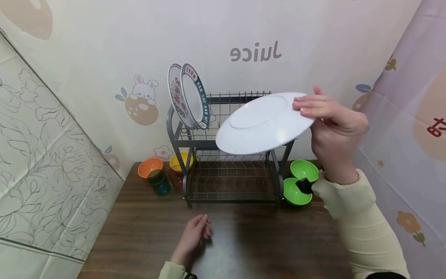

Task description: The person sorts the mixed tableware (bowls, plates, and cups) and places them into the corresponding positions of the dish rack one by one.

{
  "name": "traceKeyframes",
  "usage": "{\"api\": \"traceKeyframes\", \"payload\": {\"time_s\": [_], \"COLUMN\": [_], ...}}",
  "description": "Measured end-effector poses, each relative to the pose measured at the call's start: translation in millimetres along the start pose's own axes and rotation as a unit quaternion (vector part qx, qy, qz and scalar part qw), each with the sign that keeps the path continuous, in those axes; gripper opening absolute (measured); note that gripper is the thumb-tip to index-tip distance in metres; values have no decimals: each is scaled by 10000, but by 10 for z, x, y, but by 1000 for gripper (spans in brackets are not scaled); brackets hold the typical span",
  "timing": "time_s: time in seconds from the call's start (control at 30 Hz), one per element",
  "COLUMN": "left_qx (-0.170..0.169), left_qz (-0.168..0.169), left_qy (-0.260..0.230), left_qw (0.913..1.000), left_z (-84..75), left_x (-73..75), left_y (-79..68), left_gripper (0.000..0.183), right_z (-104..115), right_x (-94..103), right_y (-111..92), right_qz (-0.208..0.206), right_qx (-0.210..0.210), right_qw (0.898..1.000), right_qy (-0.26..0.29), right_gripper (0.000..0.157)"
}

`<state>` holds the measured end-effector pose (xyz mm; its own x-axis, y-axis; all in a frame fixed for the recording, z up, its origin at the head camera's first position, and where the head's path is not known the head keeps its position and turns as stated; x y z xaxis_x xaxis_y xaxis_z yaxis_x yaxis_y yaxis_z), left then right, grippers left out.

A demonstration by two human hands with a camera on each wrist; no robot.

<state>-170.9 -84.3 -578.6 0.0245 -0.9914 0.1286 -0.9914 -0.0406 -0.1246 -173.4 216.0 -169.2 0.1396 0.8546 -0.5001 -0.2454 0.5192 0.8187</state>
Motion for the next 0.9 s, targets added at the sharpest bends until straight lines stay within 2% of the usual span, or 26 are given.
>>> {"api": "traceKeyframes", "payload": {"time_s": [0.1,0.23,0.47,0.53,0.63,0.73,0.9], "left_qx": [-36,-129,87,116,39,-10,-71], "left_qz": [-4,9,8,-11,-39,-55,-75], "left_qy": [51,0,97,125,76,57,69], "left_qw": [10000,9999,9999,9999,10000,10000,9999], "left_z": [-10,-15,34,32,30,25,22], "left_x": [-16,-48,-69,-69,-66,-62,-58], "left_y": [13,21,6,10,23,24,8], "left_gripper": [41,40,41,41,41,40,39], "right_z": [-73,-199,-438,-502,-580,-637,-729], "right_x": [-107,-255,-401,-450,-553,-668,-854], "right_y": [74,127,163,189,212,191,95], "right_qz": [338,789,1282,1468,1869,2313,2995], "right_qx": [298,802,1312,1562,2101,2623,3155], "right_qw": [9976,9871,9711,9639,9451,9198,8794], "right_qy": [-524,-1136,-1528,-1582,-1664,-1780,-1932], "right_gripper": [18,18,24,24,23,22,21]}}
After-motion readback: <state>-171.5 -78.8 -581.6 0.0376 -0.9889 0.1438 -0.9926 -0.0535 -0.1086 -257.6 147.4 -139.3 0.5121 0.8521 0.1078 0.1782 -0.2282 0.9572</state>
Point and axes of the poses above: each hand's wrist, its own y-axis towards the middle knuckle, its own x-axis out of the back of the hand, z = x × y, the point moved 5 cm from there along y, towards the middle knuckle, and after that the axes turned 15 degrees about -z, right-handed, at the moved point
